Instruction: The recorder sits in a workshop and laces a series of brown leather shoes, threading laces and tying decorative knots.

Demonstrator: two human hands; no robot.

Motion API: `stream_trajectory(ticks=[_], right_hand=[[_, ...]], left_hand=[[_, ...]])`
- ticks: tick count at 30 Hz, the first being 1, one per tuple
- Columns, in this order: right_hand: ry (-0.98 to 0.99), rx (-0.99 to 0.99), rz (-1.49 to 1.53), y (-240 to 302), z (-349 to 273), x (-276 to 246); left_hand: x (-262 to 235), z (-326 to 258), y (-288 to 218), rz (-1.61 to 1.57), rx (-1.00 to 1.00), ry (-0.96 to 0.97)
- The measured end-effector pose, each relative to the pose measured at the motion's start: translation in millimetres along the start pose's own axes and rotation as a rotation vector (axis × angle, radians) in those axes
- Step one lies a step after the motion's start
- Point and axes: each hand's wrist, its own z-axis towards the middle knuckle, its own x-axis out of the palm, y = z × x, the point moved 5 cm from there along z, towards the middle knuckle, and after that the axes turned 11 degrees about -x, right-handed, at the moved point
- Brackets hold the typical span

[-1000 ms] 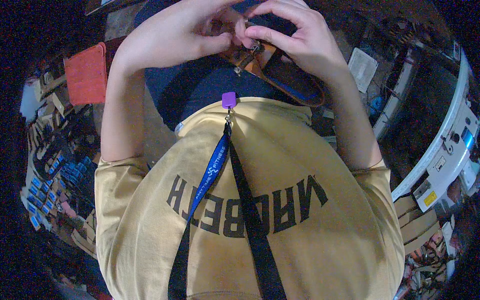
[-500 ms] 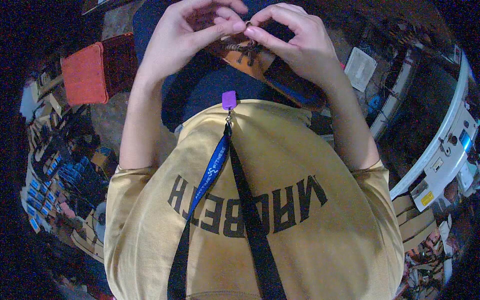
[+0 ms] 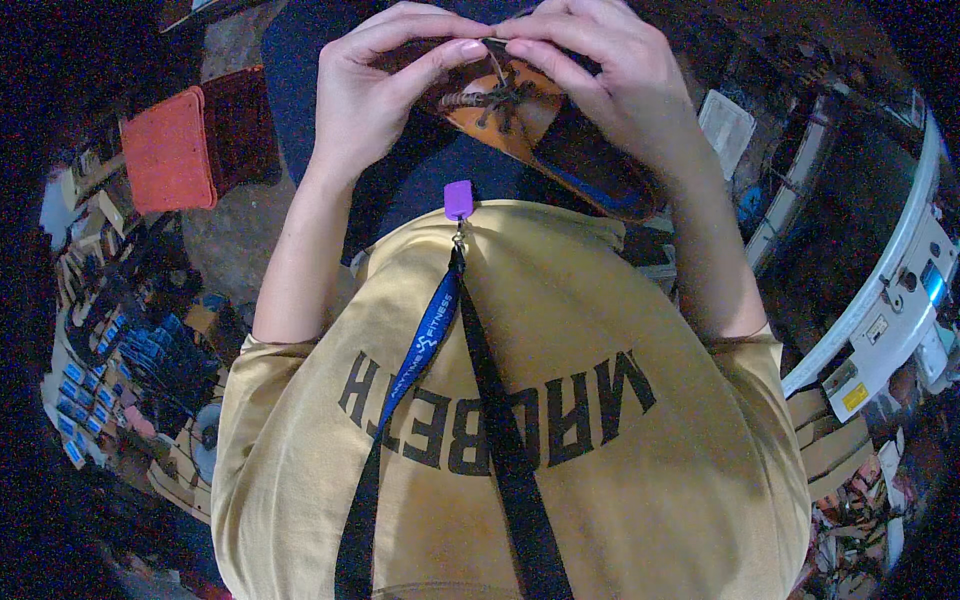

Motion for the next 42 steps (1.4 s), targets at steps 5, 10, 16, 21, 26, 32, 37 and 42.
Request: stream_trajectory(ticks=[5, 10, 16, 21, 26, 32, 37, 42], right_hand=[[-0.061, -0.177, -0.067, -5.6, -0.2, -2.1], [0.063, -0.003, 0.145, -6.4, -8.3, 13.8], [0.116, 0.069, 0.311, -8.8, -14.2, 17.1], [0.125, 0.126, 0.341, -12.8, -15.5, 17.6], [0.12, 0.075, 0.365, -9.5, -13.8, 17.9], [0.121, 0.101, 0.416, -8.3, -15.9, 20.7], [0.139, 0.095, 0.412, -5.6, -12.0, 22.6], [0.149, 0.099, 0.416, -9.8, -14.9, 25.3]], left_hand=[[1.1, -3.8, 8.0, -0.092, -0.12, -0.031], [2.7, -5.5, 11.4, -0.208, -0.314, 0.087], [4.0, -2.9, 16.1, -0.387, -0.415, 0.255], [0.4, -0.2, 8.5, -0.373, -0.49, 0.279], [-0.7, 3.4, 7.7, -0.337, -0.448, 0.319], [-1.9, 5.6, 0.3, -0.27, -0.48, 0.314], [0.5, 5.5, 3.2, -0.358, -0.441, 0.329], [-1.7, 4.2, 0.7, -0.335, -0.415, 0.315]])
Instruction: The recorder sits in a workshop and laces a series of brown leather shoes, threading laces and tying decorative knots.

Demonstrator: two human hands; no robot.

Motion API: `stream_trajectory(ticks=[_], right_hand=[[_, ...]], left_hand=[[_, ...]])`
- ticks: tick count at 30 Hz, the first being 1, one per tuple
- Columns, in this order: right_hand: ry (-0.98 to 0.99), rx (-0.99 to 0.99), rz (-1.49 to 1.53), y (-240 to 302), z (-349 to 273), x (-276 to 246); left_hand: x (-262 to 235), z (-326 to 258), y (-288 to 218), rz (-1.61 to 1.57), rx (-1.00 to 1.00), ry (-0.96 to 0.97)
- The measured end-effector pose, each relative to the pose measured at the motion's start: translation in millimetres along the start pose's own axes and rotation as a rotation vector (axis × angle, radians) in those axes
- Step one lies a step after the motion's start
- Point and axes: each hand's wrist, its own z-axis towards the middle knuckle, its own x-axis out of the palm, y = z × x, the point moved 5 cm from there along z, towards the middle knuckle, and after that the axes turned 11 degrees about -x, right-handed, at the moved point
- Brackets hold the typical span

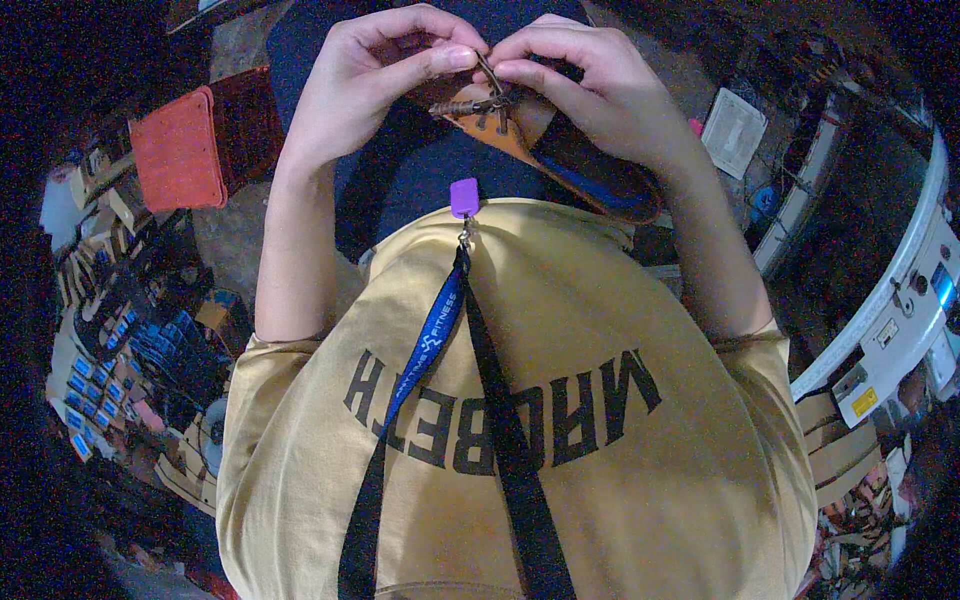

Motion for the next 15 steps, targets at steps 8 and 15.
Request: stream_trajectory(ticks=[8, 15], right_hand=[[-0.019, -0.102, -0.069, 15.8, 6.5, 1.8], [-0.141, 0.035, -0.103, 7.4, -4.3, 3.2]], left_hand=[[1.0, 0.5, -2.6, 0.151, 0.016, -0.065], [4.4, -7.4, 26.7, 0.107, 0.142, -0.253]])
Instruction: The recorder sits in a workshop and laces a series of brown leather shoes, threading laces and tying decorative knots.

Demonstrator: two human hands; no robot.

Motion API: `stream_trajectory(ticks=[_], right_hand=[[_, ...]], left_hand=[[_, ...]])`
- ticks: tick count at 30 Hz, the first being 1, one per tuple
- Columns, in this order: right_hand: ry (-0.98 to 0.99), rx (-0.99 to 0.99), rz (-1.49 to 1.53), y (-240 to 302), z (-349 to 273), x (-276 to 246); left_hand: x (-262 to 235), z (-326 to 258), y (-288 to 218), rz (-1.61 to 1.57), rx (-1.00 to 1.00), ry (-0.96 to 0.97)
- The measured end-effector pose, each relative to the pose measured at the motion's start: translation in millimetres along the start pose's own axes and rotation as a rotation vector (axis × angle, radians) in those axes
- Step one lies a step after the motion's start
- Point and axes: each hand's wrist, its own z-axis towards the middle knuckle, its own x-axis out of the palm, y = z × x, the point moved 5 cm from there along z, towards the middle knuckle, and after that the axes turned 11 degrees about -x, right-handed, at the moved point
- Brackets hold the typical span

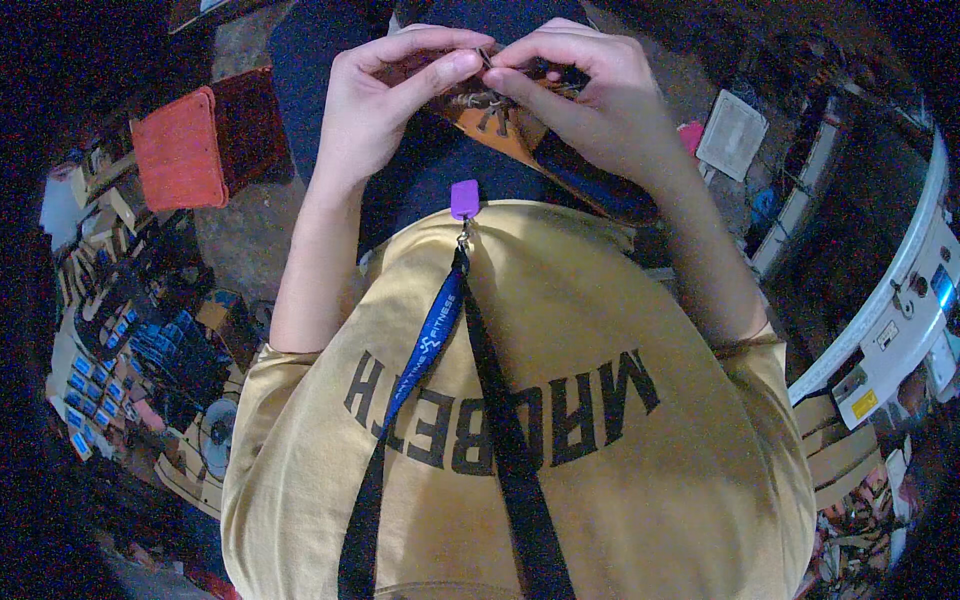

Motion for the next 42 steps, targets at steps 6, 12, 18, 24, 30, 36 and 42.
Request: stream_trajectory(ticks=[6, 12, 18, 24, 30, 36, 42], right_hand=[[-0.011, -0.014, 0.079, -20.6, -5.4, -3.5], [-0.004, 0.162, 0.112, -23.2, -3.9, -3.1], [0.098, 0.017, -0.02, -8.1, 1.4, -0.1], [0.029, -0.16, -0.16, 8.5, 4.9, -1.0], [0.093, -0.189, -0.164, 7.1, 7.4, 0.8], [0.129, -0.159, -0.149, 9.5, 8.1, 1.5], [0.101, -0.084, -0.027, 7.5, 7.9, 2.2]], left_hand=[[2.1, 5.9, -3.1, -0.015, 0.121, -0.025], [0.0, 9.9, -7.5, -0.132, 0.032, 0.015], [-2.0, 7.0, 3.3, 0.03, 0.056, -0.07], [-0.5, 4.1, -0.3, 0.086, 0.061, -0.097], [3.2, 1.5, -0.1, -0.026, 0.083, -0.069], [4.5, 1.4, 6.1, -0.063, 0.082, -0.095], [4.9, 2.0, 4.0, -0.062, 0.068, -0.055]])
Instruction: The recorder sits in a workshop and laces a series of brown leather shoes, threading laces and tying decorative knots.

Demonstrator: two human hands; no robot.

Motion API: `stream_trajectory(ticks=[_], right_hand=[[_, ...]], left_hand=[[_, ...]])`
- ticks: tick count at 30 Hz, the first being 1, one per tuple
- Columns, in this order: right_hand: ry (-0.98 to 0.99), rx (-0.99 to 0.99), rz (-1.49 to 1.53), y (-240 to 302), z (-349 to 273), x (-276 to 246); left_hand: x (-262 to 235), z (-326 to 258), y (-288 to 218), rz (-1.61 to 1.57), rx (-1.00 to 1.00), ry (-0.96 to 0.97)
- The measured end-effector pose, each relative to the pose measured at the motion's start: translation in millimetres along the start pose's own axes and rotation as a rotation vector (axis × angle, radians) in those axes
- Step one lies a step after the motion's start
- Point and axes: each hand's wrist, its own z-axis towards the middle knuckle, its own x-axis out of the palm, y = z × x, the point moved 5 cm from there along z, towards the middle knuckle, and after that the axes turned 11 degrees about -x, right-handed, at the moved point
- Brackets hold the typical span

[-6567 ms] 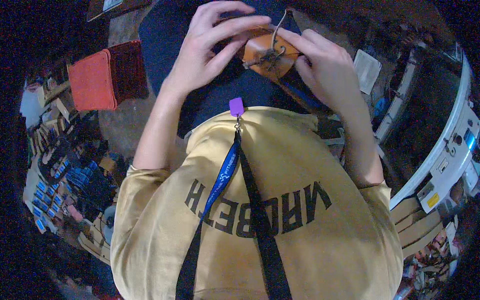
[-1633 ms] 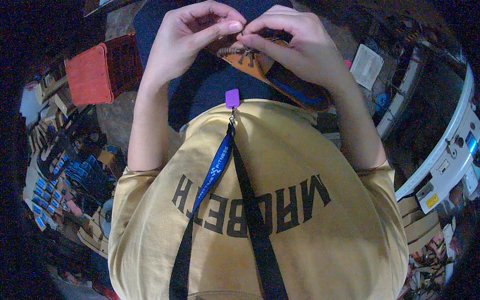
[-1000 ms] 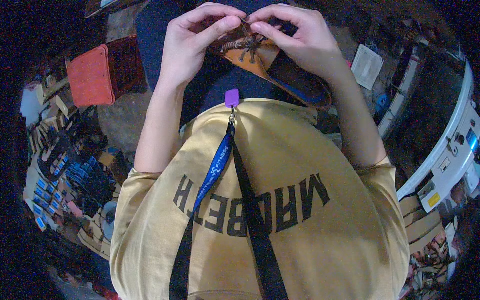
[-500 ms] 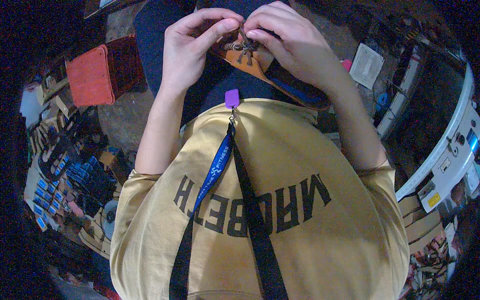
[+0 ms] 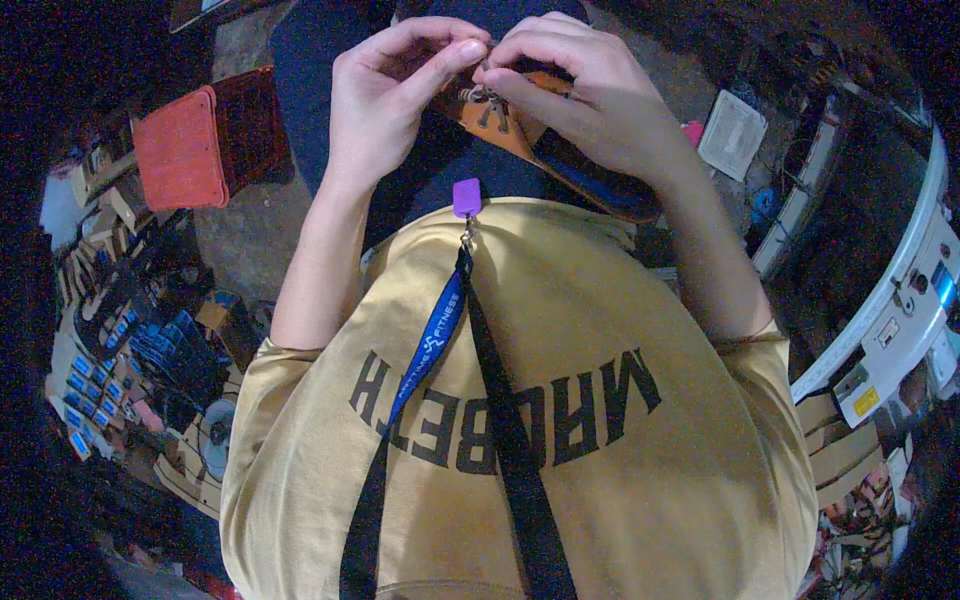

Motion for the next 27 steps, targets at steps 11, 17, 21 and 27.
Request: stream_trajectory(ticks=[11, 17, 21, 27], right_hand=[[-0.166, 0.043, -0.001, -7.0, -11.0, 4.0], [-0.115, -0.01, 0.113, -17.4, -11.5, -1.3], [-0.074, 0.132, 0.142, -22.0, -11.0, 1.8], [-0.065, 0.072, -0.011, -16.4, -7.2, 2.1]], left_hand=[[4.8, -6.2, 0.3, 0.007, 0.076, -0.116], [0.6, 1.6, 2.5, -0.202, -0.083, 0.031], [-2.4, 3.0, 6.4, -0.217, -0.071, 0.044], [-2.1, 1.2, 0.5, -0.081, 0.078, -0.017]])
